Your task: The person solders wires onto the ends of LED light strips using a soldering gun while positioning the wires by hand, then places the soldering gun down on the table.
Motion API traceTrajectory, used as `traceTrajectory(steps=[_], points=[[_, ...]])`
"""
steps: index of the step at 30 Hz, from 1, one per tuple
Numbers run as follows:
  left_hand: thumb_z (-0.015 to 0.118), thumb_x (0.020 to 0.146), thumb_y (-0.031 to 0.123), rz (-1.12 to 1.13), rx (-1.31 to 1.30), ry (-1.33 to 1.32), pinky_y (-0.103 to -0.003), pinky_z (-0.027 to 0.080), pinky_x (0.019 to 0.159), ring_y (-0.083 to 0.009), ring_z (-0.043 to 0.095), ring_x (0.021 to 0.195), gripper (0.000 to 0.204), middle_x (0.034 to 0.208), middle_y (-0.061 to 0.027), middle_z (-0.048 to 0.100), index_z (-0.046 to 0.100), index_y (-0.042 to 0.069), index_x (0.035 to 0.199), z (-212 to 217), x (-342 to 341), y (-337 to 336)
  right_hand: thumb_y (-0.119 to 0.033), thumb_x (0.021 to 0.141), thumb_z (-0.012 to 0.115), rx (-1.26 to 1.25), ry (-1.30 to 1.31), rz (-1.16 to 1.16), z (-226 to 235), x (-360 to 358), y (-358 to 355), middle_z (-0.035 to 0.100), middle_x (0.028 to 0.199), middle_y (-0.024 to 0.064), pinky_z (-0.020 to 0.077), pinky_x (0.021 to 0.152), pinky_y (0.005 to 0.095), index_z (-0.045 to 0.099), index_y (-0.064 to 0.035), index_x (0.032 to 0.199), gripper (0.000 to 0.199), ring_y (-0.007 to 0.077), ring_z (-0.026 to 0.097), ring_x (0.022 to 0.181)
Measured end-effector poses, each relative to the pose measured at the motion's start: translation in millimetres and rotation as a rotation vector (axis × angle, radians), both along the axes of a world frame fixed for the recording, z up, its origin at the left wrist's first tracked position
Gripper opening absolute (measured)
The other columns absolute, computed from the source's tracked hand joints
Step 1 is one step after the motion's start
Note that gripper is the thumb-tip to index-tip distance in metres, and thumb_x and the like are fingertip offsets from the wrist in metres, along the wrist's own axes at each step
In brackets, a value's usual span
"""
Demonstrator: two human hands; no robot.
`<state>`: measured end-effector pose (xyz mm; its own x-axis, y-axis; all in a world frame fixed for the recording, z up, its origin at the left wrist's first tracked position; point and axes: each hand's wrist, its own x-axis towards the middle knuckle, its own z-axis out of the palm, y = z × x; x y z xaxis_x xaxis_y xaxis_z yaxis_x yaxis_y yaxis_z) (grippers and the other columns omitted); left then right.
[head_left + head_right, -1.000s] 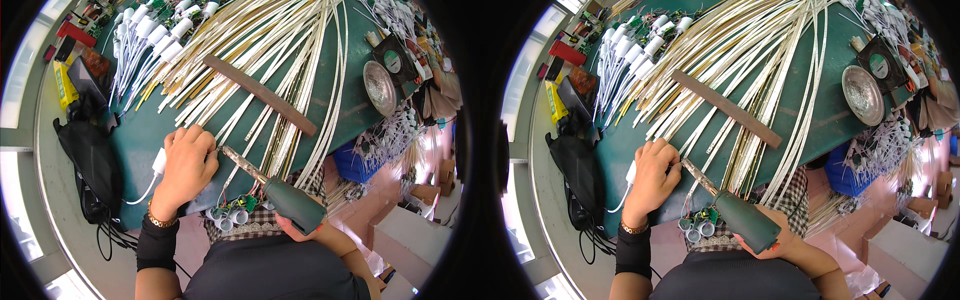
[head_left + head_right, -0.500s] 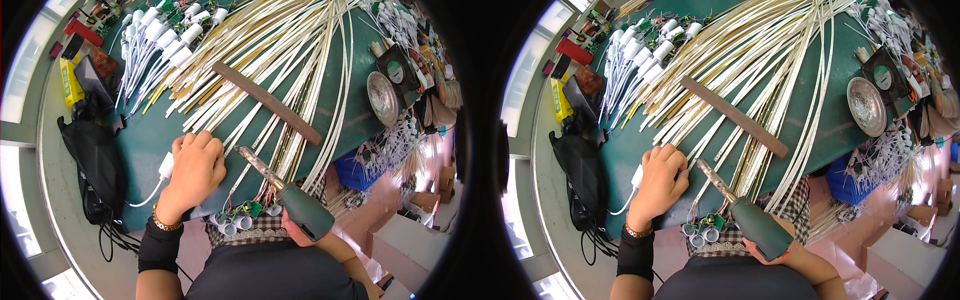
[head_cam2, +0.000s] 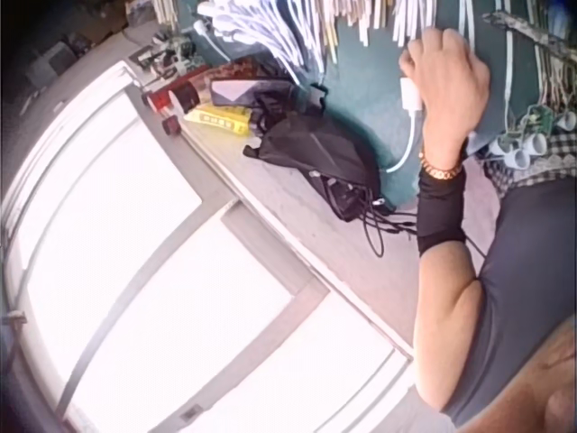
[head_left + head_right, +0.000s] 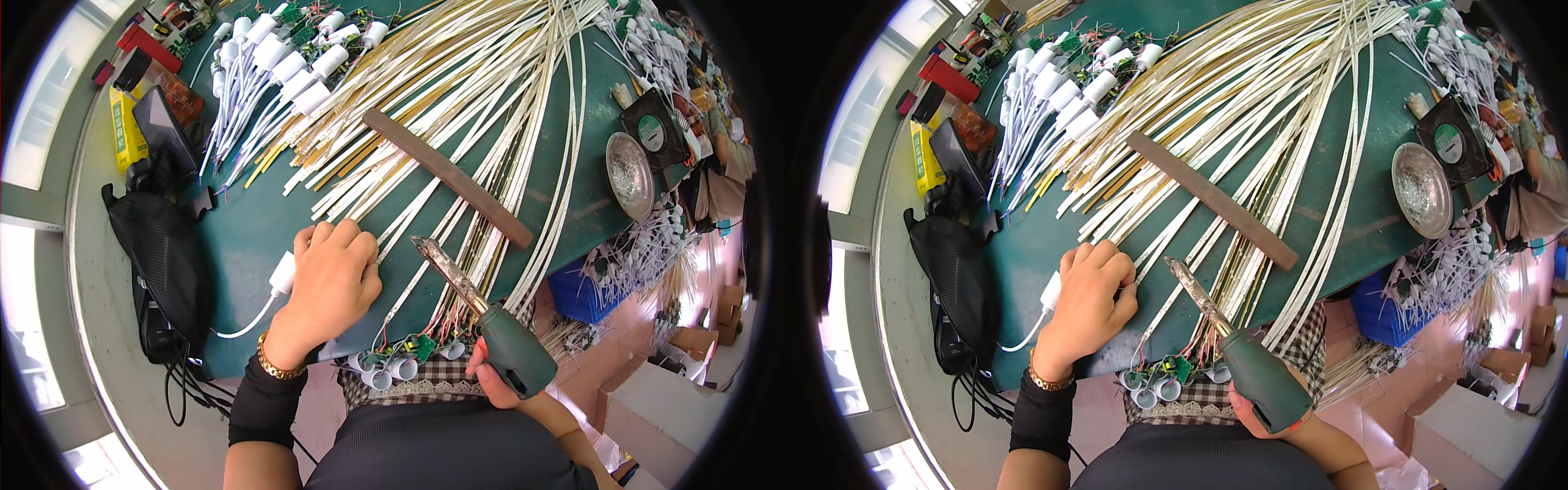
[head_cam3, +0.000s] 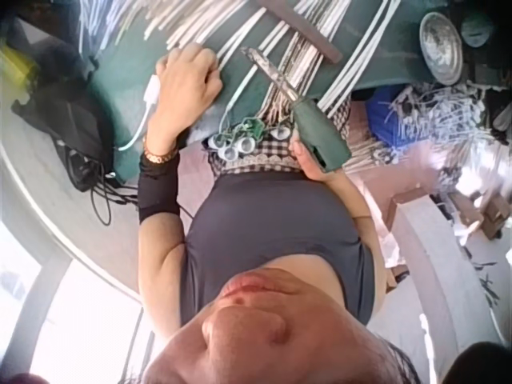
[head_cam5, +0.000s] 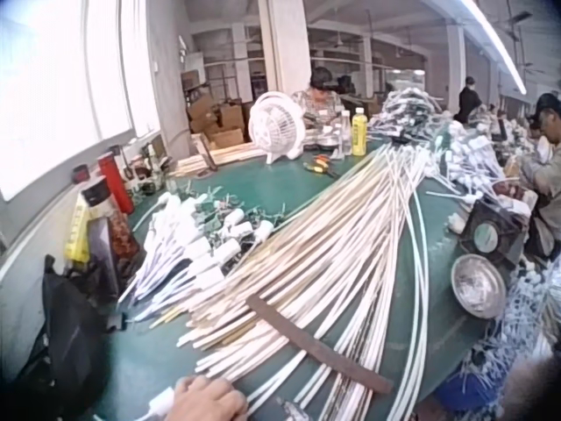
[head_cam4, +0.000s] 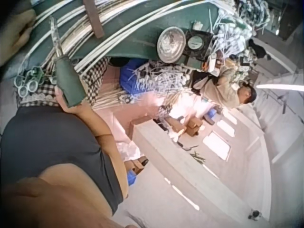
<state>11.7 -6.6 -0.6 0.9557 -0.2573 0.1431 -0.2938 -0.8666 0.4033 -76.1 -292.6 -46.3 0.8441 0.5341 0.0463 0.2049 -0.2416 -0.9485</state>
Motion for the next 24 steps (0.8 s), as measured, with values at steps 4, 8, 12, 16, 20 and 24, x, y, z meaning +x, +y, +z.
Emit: traceTrajectory(steps=[4, 8, 12, 16, 20, 24], points=[[0.063, 0.074, 0.003, 0.002, -0.004, -0.001, -0.039, 0.035, 0.083, -0.0277, 0.047, 0.082, 0.013, 0.082, -0.0068, 0.048, 0.053, 0.010, 0.080, 0, -1, 1, -0.015, 0.093, 0.056, 0.002, -0.087, -0.020, 3, 2, 3, 0.057, 0.086, 0.0119, 0.0495, 0.062, 0.0327, 0.044, -0.0054, 0.131, 0.041, 0.0173, 0.058, 0.069], [0.063, 0.074, 0.003, 0.000, -0.004, -0.013, -0.040, 0.035, 0.083, -0.0281, 0.047, 0.083, 0.013, 0.082, -0.0071, 0.048, 0.053, 0.009, 0.080, -1, -1, 0, -0.015, 0.093, 0.057, 0.029, -0.008, -0.013, 5, 0, 2, 0.057, 0.084, 0.0121, 0.0494, 0.062, 0.0322, 0.044, -0.0037, 0.132, 0.043, 0.0168, 0.058, 0.068], [0.062, 0.074, 0.003, 0.001, 0.003, -0.026, -0.040, 0.035, 0.083, -0.0286, 0.048, 0.083, 0.012, 0.082, -0.0075, 0.048, 0.053, 0.009, 0.080, -2, 0, 0, -0.013, 0.079, 0.067, 0.022, 0.168, -0.174, 19, 1, 8, 0.065, 0.078, 0.0047, 0.0509, 0.066, 0.0333, 0.067, -0.0084, 0.088, 0.010, 0.0244, 0.064, 0.072], [0.062, 0.077, 0.005, 0.001, 0.025, -0.022, -0.043, 0.037, 0.086, -0.0296, 0.049, 0.082, 0.008, 0.082, -0.0088, 0.049, 0.055, 0.007, 0.080, 3, -1, -3, -0.014, 0.080, 0.067, 0.002, 0.176, -0.140, 16, -1, 4, 0.064, 0.079, 0.0050, 0.0505, 0.067, 0.0339, 0.065, -0.0081, 0.089, 0.011, 0.0240, 0.063, 0.071], [0.062, 0.076, 0.005, 0.006, 0.044, -0.053, -0.044, 0.038, 0.086, -0.0298, 0.050, 0.082, 0.008, 0.083, -0.0089, 0.049, 0.055, 0.007, 0.081, 1, -3, -5, -0.013, 0.081, 0.066, 0.014, 0.125, -0.161, 13, -2, 3, 0.064, 0.078, 0.0055, 0.0496, 0.067, 0.0340, 0.065, -0.0076, 0.087, 0.009, 0.0239, 0.062, 0.071], [0.060, 0.076, 0.006, -0.011, 0.099, -0.098, -0.042, 0.039, 0.079, -0.0306, 0.049, 0.083, 0.008, 0.084, -0.0094, 0.049, 0.055, 0.008, 0.082, -1, -5, -3, -0.017, 0.093, 0.056, 0.058, 0.073, -0.060, 4, -10, -4, 0.060, 0.083, 0.0093, 0.0489, 0.063, 0.0289, 0.047, -0.0002, 0.122, 0.035, 0.0124, 0.059, 0.070]])
